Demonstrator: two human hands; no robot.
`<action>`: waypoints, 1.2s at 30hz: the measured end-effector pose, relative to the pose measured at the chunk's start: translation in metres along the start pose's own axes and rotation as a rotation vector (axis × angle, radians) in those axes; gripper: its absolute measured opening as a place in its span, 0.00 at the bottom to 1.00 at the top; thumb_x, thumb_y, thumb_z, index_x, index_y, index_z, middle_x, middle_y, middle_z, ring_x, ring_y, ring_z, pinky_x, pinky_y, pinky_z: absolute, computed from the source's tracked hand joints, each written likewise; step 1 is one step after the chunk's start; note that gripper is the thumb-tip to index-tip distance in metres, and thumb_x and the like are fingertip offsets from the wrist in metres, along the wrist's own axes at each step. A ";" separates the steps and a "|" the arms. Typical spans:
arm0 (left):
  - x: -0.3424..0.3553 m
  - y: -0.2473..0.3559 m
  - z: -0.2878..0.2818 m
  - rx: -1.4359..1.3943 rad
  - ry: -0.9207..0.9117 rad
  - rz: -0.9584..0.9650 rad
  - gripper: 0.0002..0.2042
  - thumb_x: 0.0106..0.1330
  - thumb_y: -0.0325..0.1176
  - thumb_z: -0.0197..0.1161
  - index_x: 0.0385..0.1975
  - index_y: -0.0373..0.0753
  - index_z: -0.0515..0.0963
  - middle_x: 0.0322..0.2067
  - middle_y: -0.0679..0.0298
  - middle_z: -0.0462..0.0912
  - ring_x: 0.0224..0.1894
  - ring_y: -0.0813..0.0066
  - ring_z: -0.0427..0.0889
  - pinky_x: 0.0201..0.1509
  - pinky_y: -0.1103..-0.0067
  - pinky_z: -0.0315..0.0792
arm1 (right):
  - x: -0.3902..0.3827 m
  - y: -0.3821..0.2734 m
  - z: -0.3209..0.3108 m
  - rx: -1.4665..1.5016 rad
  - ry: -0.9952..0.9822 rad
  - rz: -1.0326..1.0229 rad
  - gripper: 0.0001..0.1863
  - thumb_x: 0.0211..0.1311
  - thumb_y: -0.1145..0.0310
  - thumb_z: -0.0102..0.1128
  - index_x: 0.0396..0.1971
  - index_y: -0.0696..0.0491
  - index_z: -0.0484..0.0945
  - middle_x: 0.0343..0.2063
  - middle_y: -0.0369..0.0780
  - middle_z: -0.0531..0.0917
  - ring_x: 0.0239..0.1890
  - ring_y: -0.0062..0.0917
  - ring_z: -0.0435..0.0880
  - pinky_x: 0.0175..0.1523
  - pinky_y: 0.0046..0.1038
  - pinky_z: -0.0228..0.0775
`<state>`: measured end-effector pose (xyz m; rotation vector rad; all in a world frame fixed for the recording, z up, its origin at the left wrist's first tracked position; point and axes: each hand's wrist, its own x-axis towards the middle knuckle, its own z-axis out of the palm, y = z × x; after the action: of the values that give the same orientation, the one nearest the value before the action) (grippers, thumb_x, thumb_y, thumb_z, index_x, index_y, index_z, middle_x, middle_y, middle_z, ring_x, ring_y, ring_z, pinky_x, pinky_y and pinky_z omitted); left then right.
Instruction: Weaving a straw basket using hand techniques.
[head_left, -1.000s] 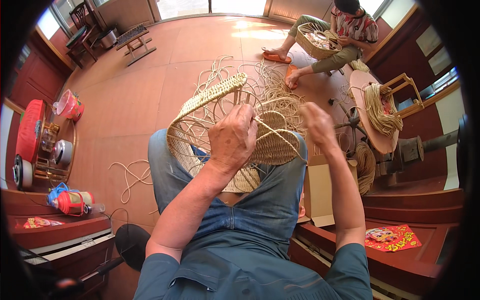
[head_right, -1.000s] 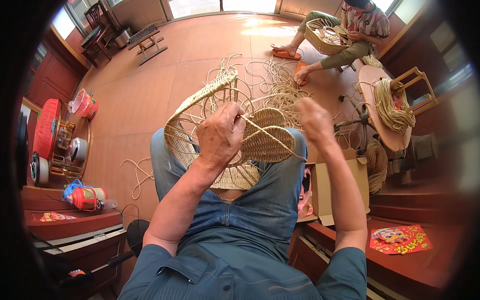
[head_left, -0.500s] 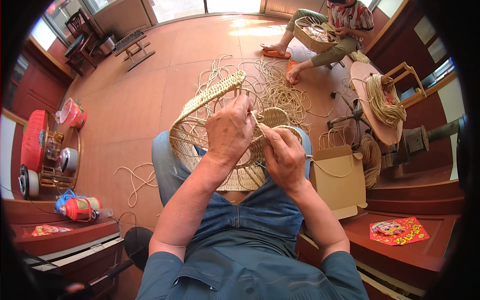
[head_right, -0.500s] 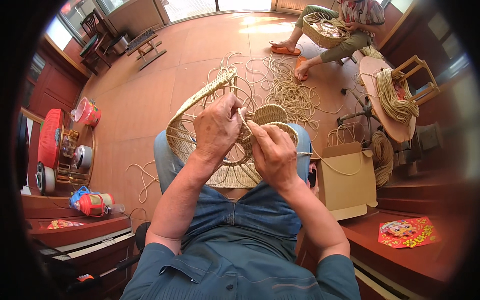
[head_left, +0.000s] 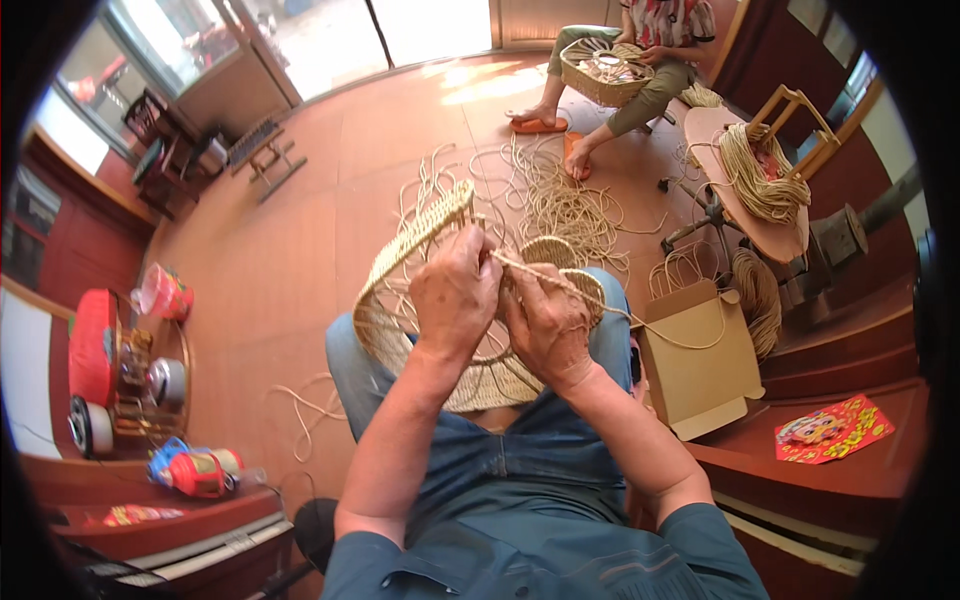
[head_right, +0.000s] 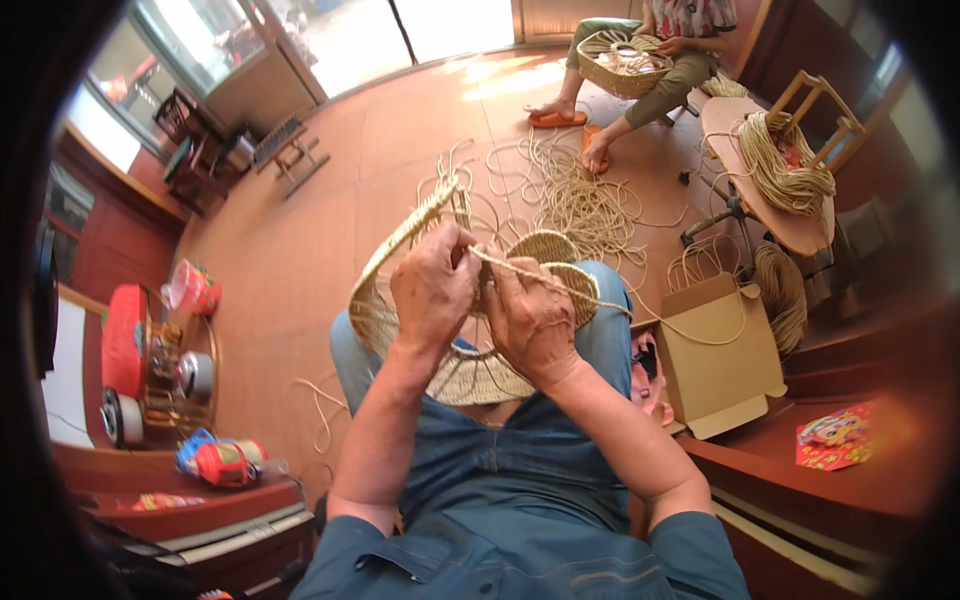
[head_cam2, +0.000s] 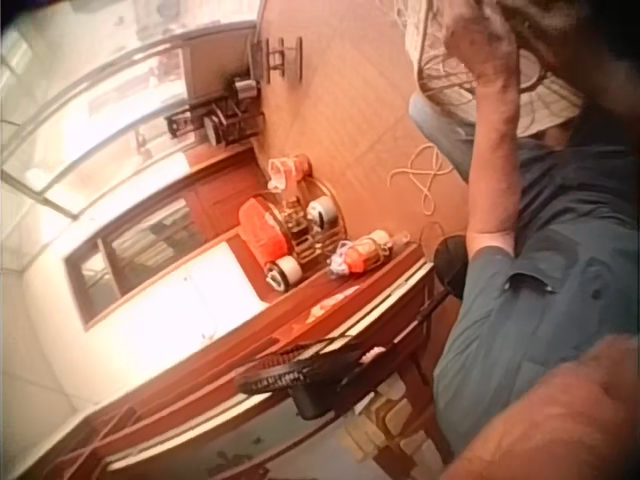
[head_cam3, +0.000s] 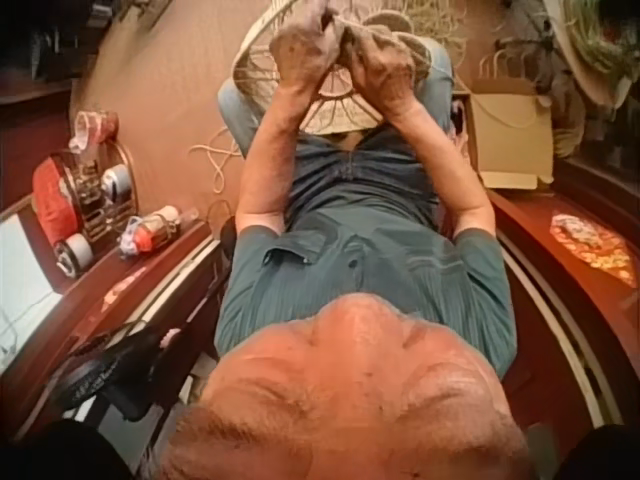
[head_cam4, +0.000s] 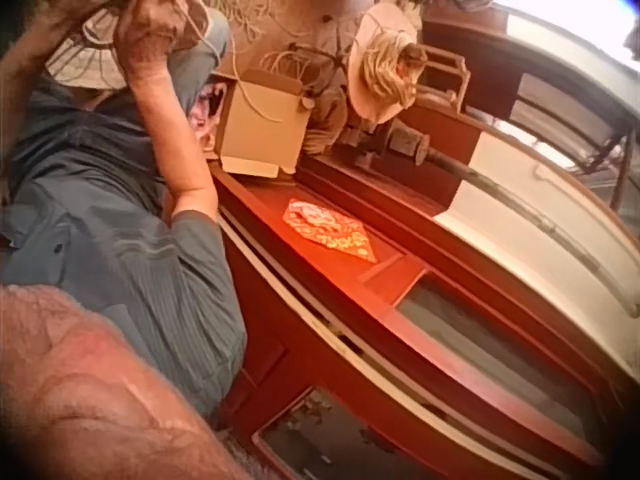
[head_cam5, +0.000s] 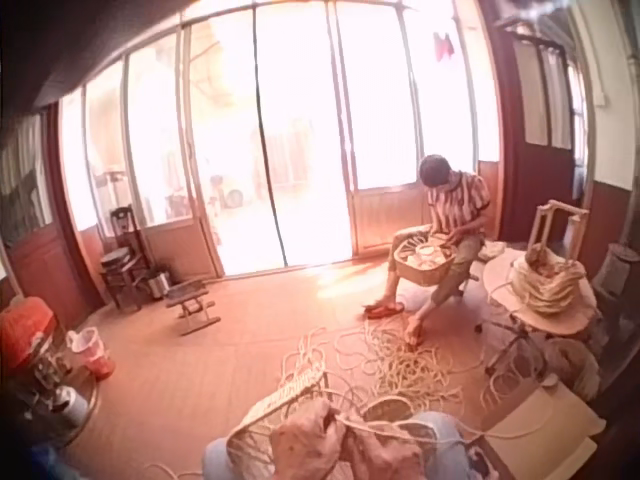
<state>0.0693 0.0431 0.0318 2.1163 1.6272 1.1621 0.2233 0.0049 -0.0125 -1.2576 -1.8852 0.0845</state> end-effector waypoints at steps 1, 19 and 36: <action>0.001 0.000 0.000 0.029 0.025 0.025 0.03 0.71 0.31 0.68 0.38 0.41 0.81 0.36 0.57 0.87 0.40 0.51 0.89 0.43 0.60 0.81 | 0.002 0.000 0.002 -0.007 0.010 -0.011 0.26 0.71 0.72 0.67 0.68 0.56 0.81 0.45 0.50 0.85 0.45 0.48 0.87 0.50 0.44 0.80; 0.001 -0.011 0.014 0.291 0.023 0.187 0.07 0.76 0.29 0.64 0.50 0.43 0.81 0.42 0.56 0.87 0.36 0.53 0.91 0.34 0.63 0.83 | 0.019 -0.009 0.012 0.159 -0.003 0.106 0.11 0.74 0.67 0.63 0.51 0.52 0.86 0.34 0.47 0.89 0.38 0.47 0.90 0.42 0.45 0.82; -0.022 -0.035 -0.011 0.055 0.208 0.237 0.15 0.74 0.22 0.64 0.58 0.42 0.80 0.43 0.54 0.85 0.41 0.50 0.89 0.43 0.61 0.82 | 0.015 -0.022 0.017 -0.058 0.177 -0.136 0.22 0.64 0.70 0.71 0.59 0.48 0.87 0.48 0.38 0.86 0.51 0.37 0.86 0.57 0.39 0.76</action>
<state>0.0352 0.0327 0.0078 2.3414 1.5362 1.4699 0.1937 0.0115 -0.0037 -1.1333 -1.8242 -0.1500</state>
